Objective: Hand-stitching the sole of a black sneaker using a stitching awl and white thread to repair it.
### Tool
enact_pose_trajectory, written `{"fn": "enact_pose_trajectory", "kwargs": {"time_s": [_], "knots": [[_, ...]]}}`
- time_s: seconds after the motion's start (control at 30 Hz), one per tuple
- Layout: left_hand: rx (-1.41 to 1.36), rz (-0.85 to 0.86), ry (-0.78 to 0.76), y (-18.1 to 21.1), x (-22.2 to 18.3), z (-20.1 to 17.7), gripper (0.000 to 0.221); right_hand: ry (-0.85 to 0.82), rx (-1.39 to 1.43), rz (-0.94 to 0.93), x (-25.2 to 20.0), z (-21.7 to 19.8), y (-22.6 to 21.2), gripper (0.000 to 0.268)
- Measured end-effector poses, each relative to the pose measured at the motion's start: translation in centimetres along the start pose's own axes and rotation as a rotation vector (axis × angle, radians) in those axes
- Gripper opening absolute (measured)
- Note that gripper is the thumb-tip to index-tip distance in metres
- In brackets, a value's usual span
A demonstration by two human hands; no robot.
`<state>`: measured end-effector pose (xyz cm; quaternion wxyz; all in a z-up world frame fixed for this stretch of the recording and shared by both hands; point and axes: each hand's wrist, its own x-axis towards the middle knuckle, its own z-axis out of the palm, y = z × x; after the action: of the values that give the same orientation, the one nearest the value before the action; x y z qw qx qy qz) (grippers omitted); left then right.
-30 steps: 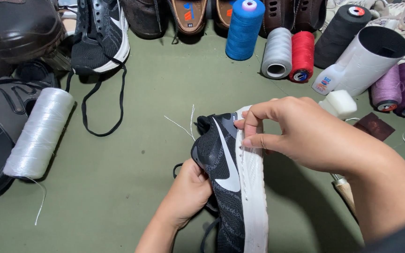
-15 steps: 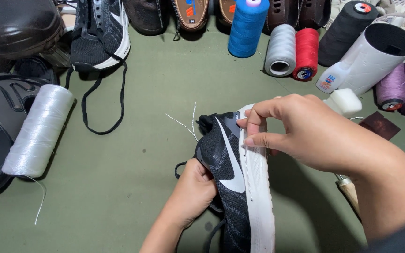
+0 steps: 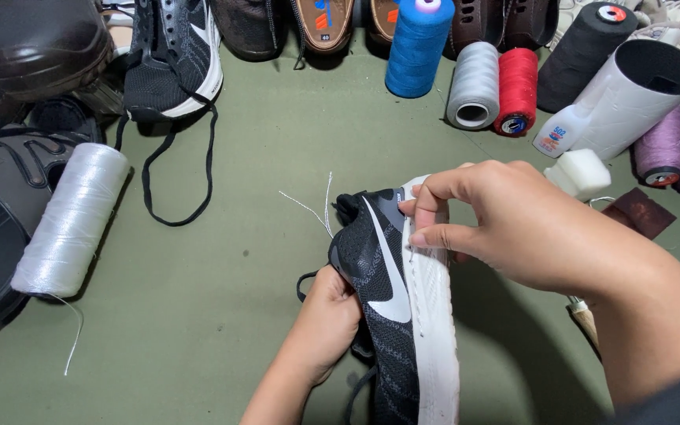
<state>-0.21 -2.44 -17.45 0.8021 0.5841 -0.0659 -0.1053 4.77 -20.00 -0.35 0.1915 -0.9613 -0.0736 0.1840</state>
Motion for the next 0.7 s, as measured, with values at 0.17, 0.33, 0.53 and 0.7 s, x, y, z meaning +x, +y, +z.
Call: {"fn": "enact_pose_trajectory", "kwargs": {"time_s": [0.17,0.33,0.53,0.7], "knots": [[-0.002,-0.015,0.005,-0.1,0.1,0.1,0.024,0.005,-0.068,0.04,-0.1,0.1,-0.5,0.02],[-0.001,-0.031,0.01,-0.1,0.2,0.1,0.024,0.053,-0.1,-0.019,0.4,1.1,0.5,0.018],[0.0,-0.052,0.016,-0.1,0.3,0.0,0.024,0.071,-0.096,-0.039,0.2,1.4,0.5,0.018],[-0.002,-0.068,0.022,0.0,0.4,0.1,0.024,0.06,-0.101,-0.032,0.2,1.3,0.4,0.02]]}}
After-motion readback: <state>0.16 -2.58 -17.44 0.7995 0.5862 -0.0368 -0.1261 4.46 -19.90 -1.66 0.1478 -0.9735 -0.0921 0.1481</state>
